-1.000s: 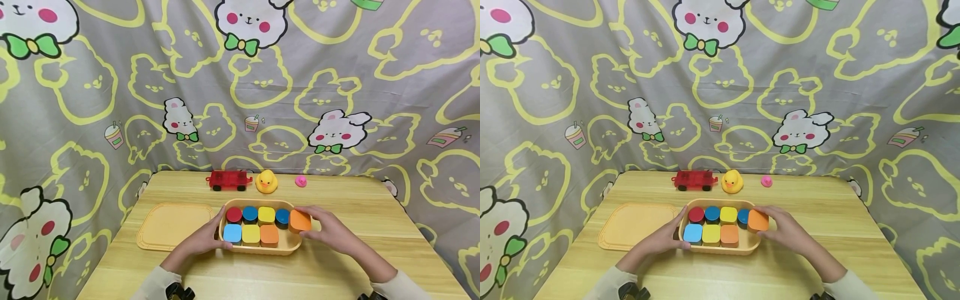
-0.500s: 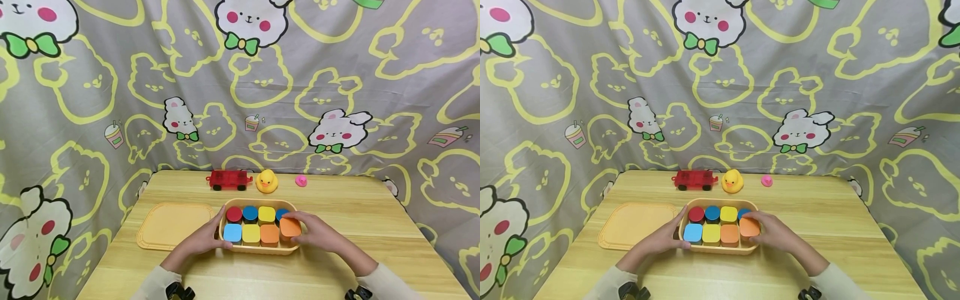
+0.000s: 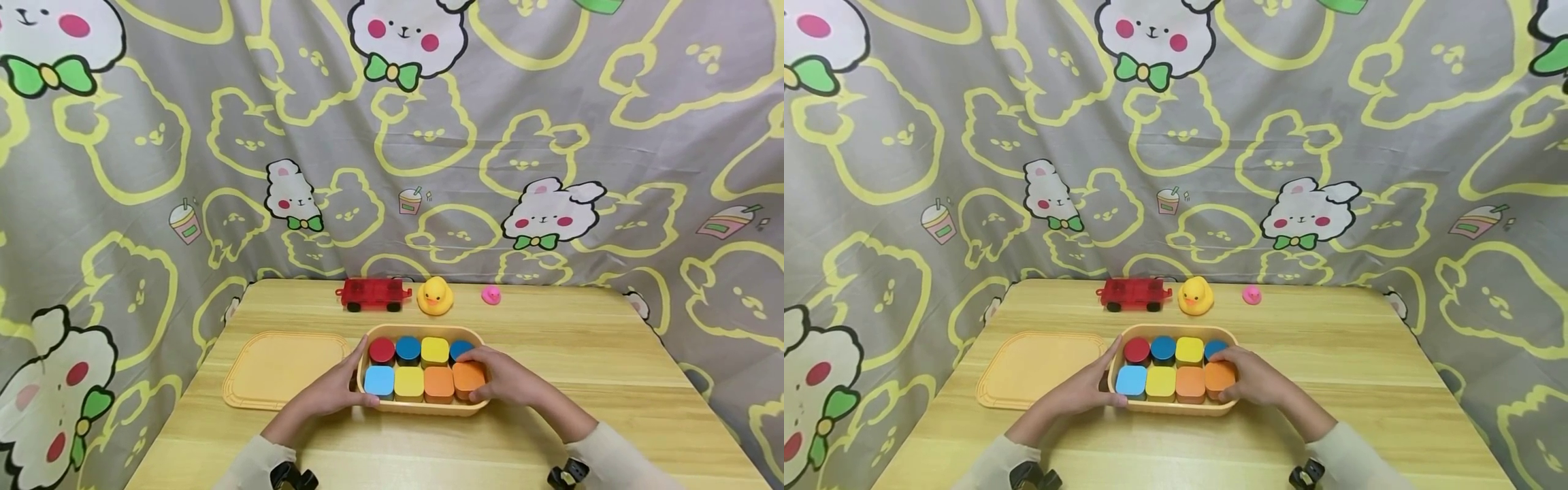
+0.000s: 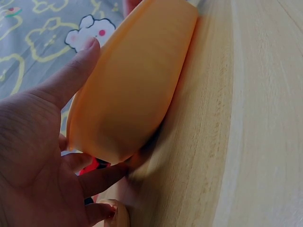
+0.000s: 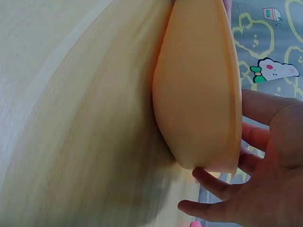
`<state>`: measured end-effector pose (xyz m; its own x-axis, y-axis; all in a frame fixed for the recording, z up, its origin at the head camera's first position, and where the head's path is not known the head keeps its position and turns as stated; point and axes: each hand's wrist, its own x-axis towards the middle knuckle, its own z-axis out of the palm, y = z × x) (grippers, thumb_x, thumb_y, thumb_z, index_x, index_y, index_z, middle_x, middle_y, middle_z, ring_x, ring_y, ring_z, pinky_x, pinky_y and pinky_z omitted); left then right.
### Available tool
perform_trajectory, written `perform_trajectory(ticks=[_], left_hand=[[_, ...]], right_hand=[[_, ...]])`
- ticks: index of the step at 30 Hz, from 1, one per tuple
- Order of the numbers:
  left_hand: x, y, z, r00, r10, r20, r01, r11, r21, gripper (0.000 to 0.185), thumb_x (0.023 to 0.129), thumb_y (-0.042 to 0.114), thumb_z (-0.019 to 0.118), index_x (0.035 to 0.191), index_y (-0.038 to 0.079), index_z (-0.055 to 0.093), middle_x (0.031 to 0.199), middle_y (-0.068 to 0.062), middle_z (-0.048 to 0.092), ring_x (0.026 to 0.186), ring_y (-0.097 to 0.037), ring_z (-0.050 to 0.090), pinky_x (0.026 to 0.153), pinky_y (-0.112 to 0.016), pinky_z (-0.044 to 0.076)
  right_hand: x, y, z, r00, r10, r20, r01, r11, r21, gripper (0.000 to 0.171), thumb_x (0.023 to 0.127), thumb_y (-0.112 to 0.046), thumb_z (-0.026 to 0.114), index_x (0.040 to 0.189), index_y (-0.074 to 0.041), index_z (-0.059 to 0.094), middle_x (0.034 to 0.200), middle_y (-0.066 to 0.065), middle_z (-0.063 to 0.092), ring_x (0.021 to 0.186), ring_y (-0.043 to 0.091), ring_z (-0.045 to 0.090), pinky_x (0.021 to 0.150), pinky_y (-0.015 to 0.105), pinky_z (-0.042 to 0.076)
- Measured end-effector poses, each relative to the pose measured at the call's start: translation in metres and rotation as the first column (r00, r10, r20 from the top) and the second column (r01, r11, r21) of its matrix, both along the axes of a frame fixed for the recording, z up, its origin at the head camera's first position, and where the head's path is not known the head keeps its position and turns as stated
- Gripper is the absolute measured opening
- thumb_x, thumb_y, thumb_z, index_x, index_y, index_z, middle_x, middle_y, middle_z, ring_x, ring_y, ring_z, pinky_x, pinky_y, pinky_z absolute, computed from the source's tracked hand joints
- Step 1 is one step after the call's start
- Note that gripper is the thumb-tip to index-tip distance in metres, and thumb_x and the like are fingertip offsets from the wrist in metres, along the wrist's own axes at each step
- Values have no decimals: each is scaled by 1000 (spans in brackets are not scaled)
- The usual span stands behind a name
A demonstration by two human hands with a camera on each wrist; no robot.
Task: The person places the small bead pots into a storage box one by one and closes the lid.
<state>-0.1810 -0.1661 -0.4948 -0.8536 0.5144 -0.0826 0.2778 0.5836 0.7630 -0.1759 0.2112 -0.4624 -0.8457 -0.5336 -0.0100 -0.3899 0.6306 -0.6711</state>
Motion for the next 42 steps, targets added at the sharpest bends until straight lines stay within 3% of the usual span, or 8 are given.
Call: perform_trajectory(ticks=[5,13,20,28,37,42], left_hand=[[2,-2,-1,1000,2,12,-2,1000,10,125,83,47,85,167,20,-3,173,-12,10,156,-40,19,120,-62,29],[2,-4,-3,1000,4,15,-4,1000,20,126,82,47,86,168,18,-2,173,-12,9,156,-39,19,120,-61,29],[2,-5,-5,1000,10,8,-10,1000,11,126,82,49,86,168,20,-2,173,-13,11,155,-40,21,119,-61,30],[2,-5,-4,1000,8,11,-8,1000,16,125,82,48,85,168,19,-2,173,-13,10,156,-40,20,119,-62,29],[2,-3,-2,1000,2,3,-2,1000,1,125,82,50,85,168,18,-1,173,-12,10,156,-39,21,120,-60,30],[0,-1,2,1000,1,-6,-1,1000,-26,127,80,54,85,168,18,1,172,-13,14,155,-39,24,119,-59,32]], right_hand=[[-3,-3,-5,1000,1,0,-1,1000,-7,57,74,-12,93,125,-13,67,131,9,60,118,30,54,99,50,45],[-4,-6,-4,1000,19,17,-19,1000,4,57,74,-10,92,123,-13,65,124,5,57,114,26,51,98,48,44],[-4,-7,-6,1000,29,12,-29,1000,-6,58,73,-11,93,123,-12,64,121,5,57,113,27,52,100,50,44],[-3,-8,-3,1000,13,-6,-12,1000,24,64,74,-12,92,131,-8,63,129,8,58,120,30,55,106,57,44],[0,-7,25,999,-35,12,34,998,52,66,78,-13,90,137,-4,62,134,15,58,125,40,55,104,59,47],[-3,-11,44,995,-84,-47,89,991,104,63,84,-15,87,140,-3,61,134,19,57,122,41,57,103,59,49]])
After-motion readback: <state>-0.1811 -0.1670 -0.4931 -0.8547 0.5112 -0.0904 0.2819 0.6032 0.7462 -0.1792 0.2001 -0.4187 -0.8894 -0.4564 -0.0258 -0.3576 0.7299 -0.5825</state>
